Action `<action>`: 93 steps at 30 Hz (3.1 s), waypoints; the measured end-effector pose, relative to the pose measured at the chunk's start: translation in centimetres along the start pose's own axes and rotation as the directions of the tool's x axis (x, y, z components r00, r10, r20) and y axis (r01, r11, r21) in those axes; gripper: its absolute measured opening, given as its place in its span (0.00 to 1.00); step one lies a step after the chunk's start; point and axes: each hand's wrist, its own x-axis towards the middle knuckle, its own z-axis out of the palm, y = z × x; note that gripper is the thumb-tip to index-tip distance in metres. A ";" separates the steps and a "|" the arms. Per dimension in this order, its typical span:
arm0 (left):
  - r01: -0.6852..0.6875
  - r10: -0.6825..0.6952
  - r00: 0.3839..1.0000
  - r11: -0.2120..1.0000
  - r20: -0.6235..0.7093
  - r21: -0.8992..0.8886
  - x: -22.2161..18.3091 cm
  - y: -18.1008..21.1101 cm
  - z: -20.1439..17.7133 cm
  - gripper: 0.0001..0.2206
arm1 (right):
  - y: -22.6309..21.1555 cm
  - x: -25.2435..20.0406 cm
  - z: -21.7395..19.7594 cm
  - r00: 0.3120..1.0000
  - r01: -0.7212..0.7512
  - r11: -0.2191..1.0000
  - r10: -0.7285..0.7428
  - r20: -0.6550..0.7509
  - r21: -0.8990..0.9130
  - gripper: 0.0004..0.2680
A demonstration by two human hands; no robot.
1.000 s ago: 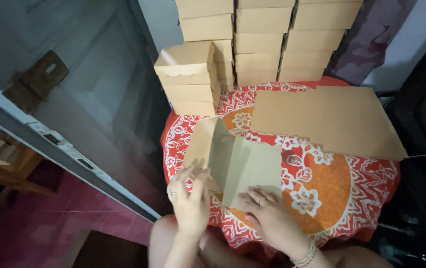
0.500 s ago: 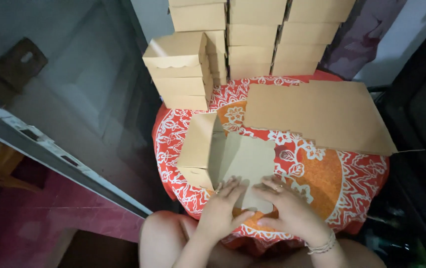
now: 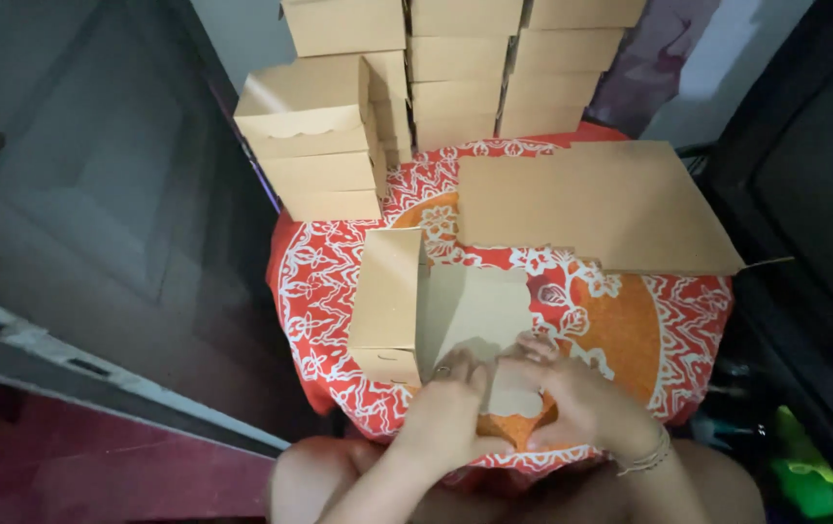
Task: Folding a pre-cut cardboard sheet into a small box by bending along creases and tucking in flaps.
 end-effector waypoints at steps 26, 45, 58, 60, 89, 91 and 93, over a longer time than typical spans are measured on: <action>-0.209 0.167 0.974 0.923 -0.152 -0.323 0.9 -2.7 0.5 0.36 | 3.6 -4.4 5.4 0.746 -0.597 0.801 0.576 -0.334 0.048 0.32; -0.195 0.131 0.969 0.924 -0.207 -0.328 0.8 -2.6 0.9 0.33 | 1.9 -3.4 4.4 0.753 -0.377 0.770 0.579 -0.314 0.515 0.21; -0.203 0.123 0.967 0.900 -0.221 -0.386 0.0 -3.1 1.4 0.14 | 2.2 -1.7 3.3 0.843 -0.297 0.947 0.321 -0.432 0.124 0.06; -0.223 0.158 0.966 0.908 -0.204 -0.354 -0.1 -3.3 1.8 0.09 | 1.9 -1.2 2.9 0.854 -0.320 0.944 0.326 -0.404 0.086 0.06; 0.029 0.023 0.962 0.982 -0.270 0.188 0.4 -0.2 4.3 0.43 | 3.2 -1.5 3.7 0.818 -0.424 0.906 0.384 -0.429 0.002 0.12; 0.068 0.007 0.954 0.969 -0.301 0.237 0.6 -0.2 3.9 0.43 | 3.1 -1.6 3.4 0.841 -0.400 0.916 0.381 -0.384 0.033 0.13; -0.002 0.011 0.940 1.000 -0.341 0.024 0.6 -0.5 3.5 0.37 | 3.6 -2.0 3.5 0.856 -0.323 0.942 0.330 -0.397 0.088 0.09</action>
